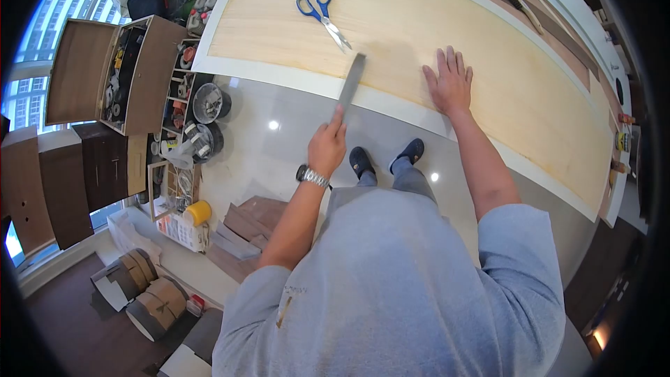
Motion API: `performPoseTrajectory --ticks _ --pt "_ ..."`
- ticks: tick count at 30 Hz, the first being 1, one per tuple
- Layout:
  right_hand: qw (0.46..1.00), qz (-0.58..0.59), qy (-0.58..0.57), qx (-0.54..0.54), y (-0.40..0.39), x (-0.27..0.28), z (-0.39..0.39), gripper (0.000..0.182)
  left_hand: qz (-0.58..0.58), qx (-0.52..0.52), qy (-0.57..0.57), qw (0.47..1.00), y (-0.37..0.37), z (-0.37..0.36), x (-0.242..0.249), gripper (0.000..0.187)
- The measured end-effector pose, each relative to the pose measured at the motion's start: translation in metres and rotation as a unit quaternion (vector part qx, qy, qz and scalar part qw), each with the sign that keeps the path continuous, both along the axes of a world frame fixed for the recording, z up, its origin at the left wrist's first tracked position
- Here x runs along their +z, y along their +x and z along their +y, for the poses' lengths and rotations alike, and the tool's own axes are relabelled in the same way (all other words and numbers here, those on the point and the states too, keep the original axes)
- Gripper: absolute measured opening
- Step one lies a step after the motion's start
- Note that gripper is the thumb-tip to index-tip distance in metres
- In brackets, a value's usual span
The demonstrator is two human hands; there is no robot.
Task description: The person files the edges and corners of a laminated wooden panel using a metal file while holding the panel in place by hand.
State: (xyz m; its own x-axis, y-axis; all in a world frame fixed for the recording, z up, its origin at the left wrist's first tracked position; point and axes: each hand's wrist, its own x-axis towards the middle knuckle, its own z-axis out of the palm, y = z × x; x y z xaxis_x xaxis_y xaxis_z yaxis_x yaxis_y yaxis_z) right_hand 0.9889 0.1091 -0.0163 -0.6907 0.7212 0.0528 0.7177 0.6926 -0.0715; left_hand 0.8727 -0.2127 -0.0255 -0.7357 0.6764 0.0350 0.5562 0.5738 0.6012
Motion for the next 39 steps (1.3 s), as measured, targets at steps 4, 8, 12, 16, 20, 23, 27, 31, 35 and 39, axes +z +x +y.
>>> performPoseTrajectory --ticks 4,8,12,16,20,23,27,31,35,39 --pt "1.0 0.0 -0.006 0.005 -0.001 0.002 0.003 0.068 0.015 -0.003 0.012 1.0 -0.006 0.006 0.008 0.045" --pt "1.0 0.006 0.001 0.0 -0.003 -0.001 0.001 0.068 -0.018 0.043 0.006 0.999 0.008 -0.07 0.009 0.046" --pt "1.0 -0.002 0.005 0.0 -0.004 0.002 -0.003 0.067 -0.027 0.02 -0.008 0.999 0.007 -0.064 0.002 0.048" --pt "1.0 0.003 0.005 0.007 -0.002 0.004 -0.001 0.067 -0.012 -0.019 0.013 1.0 -0.001 0.026 0.0 0.048" --pt "1.0 -0.008 -0.019 0.005 -0.004 0.008 0.002 0.068 -0.006 -0.017 0.008 1.0 0.002 0.001 0.013 0.048" --pt "1.0 -0.007 -0.017 -0.003 -0.002 0.003 0.001 0.068 -0.02 0.022 0.009 1.0 0.012 -0.057 0.007 0.049" --pt "1.0 -0.011 -0.015 0.002 -0.005 0.004 0.0 0.069 -0.025 0.017 0.014 0.999 0.012 -0.051 -0.003 0.048" --pt "1.0 -0.001 -0.02 0.01 -0.001 0.003 0.003 0.069 -0.039 -0.006 -0.029 0.999 -0.003 0.036 0.025 0.049" --pt "0.999 -0.02 -0.047 0.01 -0.004 0.007 0.005 0.07 -0.038 -0.017 0.024 0.999 0.007 0.018 0.031 0.058" --pt "0.994 -0.062 -0.062 0.063 -0.004 0.014 -0.009 0.072 -0.116 0.084 0.085 0.986 0.033 -0.061 0.025 0.073"
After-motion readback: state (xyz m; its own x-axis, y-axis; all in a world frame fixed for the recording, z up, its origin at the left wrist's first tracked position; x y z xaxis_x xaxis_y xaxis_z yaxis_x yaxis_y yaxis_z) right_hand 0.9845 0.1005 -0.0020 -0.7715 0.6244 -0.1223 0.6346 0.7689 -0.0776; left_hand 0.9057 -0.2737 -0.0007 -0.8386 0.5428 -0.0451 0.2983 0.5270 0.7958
